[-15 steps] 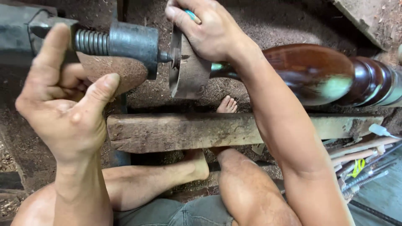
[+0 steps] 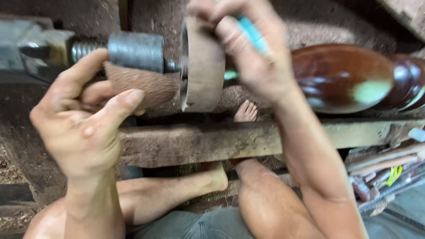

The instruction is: The recorder is sanding a piece of wood on a lathe and marking it with a pencil.

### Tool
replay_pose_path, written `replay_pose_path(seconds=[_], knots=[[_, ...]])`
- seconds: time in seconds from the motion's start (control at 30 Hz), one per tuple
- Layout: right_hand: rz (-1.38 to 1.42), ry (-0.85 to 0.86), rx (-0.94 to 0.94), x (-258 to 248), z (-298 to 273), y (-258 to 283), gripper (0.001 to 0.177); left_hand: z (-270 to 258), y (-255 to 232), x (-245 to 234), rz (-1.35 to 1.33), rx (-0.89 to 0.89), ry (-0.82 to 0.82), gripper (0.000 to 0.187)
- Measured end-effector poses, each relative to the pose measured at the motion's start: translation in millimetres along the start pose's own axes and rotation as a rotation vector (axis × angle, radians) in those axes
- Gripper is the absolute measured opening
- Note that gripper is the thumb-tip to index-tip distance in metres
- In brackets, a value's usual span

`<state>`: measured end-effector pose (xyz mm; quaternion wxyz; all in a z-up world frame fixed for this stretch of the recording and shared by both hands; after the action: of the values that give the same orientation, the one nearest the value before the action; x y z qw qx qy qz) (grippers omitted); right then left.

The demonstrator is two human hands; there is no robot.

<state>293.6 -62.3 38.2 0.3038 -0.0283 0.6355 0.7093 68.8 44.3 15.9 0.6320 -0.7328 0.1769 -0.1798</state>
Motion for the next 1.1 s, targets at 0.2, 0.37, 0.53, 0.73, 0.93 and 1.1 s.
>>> replay_pose_path(seconds=[0.2, 0.37, 0.53, 0.73, 0.93, 1.1], knots=[[0.056, -0.134, 0.242, -33, -29, -16, 0.013, -5, 11, 33, 0.06, -0.028, 0.061, 0.03], [0.102, -0.227, 0.151, -28, -57, 17, 0.023, -11, 0, 52, 0.068, -0.127, 0.003, 0.023], [0.181, -0.139, 0.213, -13, -79, 57, 0.048, -78, -1, 96, -0.375, -0.225, 0.013, 0.013], [0.125, -0.085, 0.36, -56, -98, 35, 0.028, -107, 43, 107, -0.236, -0.327, 0.113, 0.009], [0.032, 0.2, 0.144, -27, -34, 29, 0.029, -35, 13, 60, 0.184, 0.218, -0.023, 0.006], [0.149, 0.108, 0.214, -16, -41, -5, 0.033, -18, 22, 60, 0.081, 0.018, 0.027, 0.01]])
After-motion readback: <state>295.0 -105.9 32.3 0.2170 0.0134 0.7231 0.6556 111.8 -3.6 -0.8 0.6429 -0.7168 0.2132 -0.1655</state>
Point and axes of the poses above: each hand's wrist, its own z-axis towards the middle knuckle, its own x-axis out of the palm, y = z × x, the point moved 6 cm from there along z, towards the middle knuckle, and after that the axes turned 5 degrees about -y, right-handed, at the moved point
